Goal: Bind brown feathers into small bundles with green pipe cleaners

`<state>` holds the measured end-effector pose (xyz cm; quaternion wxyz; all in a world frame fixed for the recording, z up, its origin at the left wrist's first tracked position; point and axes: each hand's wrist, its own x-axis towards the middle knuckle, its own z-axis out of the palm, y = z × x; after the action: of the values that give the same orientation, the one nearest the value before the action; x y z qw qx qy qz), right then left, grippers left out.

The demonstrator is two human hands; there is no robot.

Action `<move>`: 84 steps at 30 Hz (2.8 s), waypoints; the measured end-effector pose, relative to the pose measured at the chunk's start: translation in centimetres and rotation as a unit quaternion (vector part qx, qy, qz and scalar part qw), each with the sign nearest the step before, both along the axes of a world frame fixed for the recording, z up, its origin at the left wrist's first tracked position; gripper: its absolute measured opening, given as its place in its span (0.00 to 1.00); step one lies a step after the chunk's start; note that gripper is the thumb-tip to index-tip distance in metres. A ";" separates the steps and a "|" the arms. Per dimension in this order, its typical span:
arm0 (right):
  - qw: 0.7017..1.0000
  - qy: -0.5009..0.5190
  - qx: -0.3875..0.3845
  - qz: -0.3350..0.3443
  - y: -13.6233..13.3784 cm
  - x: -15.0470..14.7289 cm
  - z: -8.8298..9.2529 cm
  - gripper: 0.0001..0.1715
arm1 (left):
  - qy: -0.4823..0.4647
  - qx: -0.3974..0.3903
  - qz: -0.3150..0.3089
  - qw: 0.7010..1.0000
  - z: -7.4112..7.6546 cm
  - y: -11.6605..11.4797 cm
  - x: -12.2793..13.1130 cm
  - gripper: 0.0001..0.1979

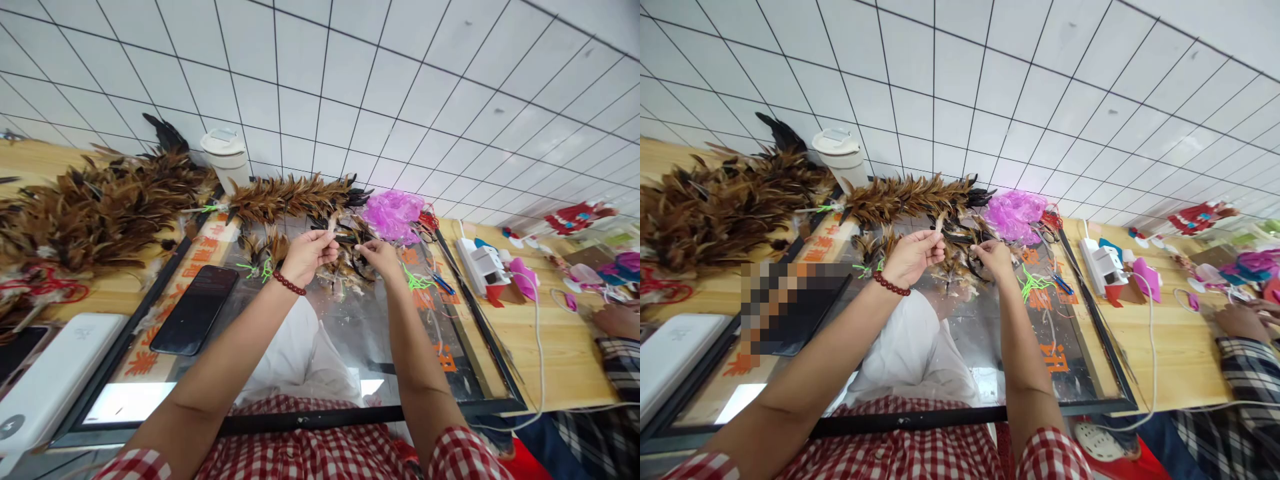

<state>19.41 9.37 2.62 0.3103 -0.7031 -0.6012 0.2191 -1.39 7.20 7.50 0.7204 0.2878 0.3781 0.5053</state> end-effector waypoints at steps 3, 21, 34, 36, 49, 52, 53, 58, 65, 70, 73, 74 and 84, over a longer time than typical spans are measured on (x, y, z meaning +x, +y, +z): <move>0.998 0.054 -0.006 0.018 0.1 -0.5 0.1 0.14 | -0.027 -0.023 -0.012 0.999 -0.6 -0.1 0.3 0.04; 0.930 0.331 0.032 0.156 -1.9 -4.3 3.0 0.11 | -0.020 -0.063 -0.064 0.996 -2.1 -0.3 0.9 0.05; 0.915 0.358 0.001 0.185 -2.3 -3.5 3.8 0.11 | 0.011 -0.066 -0.139 0.988 -1.4 -0.4 0.6 0.07; 0.917 0.354 -0.008 0.184 -2.4 -3.5 3.9 0.12 | 0.012 -0.067 -0.138 0.988 -1.4 -0.5 0.8 0.08; 0.982 0.027 0.018 0.186 -2.8 -1.7 4.7 0.07 | 0.047 -0.041 -0.113 0.992 -1.2 -0.4 0.3 0.09; 0.961 -0.184 -0.090 0.187 -2.5 -0.7 3.9 0.03 | 0.027 -0.047 -0.097 0.994 -1.1 -0.2 0.2 0.09; 0.949 -0.224 -0.119 0.188 -2.4 -0.6 3.5 0.03 | 0.025 -0.048 -0.094 0.994 -1.1 -0.2 0.2 0.08; 0.944 -0.230 -0.138 0.194 -1.9 -0.7 2.8 0.09 | 0.021 -0.045 -0.083 0.995 -1.1 -0.2 0.2 0.07; 0.936 0.275 -0.114 0.189 -2.7 0.4 5.0 0.17 | 0.021 -0.044 -0.091 0.995 -1.8 -0.3 0.6 0.07; 0.911 0.369 -0.064 0.170 -2.6 -1.2 4.6 0.17 | 0.014 -0.056 -0.102 0.993 -1.8 -0.7 0.9 0.05; 0.911 0.372 -0.037 0.176 -2.3 -2.6 4.0 0.16 | -0.013 -0.075 -0.121 0.990 -1.7 -0.7 1.0 0.04; 0.911 0.372 -0.038 0.175 -2.3 -2.9 3.9 0.17 | -0.022 -0.081 -0.126 0.988 -1.8 -0.6 1.0 0.03; 0.912 0.365 0.001 0.186 -2.2 -3.9 3.4 0.14 | -0.018 -0.107 -0.142 0.984 -2.2 -0.1 0.8 0.01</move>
<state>15.54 7.18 6.00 0.4623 -0.4496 -0.5659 0.5138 -0.56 7.07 5.27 0.8184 0.2505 0.3722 0.3591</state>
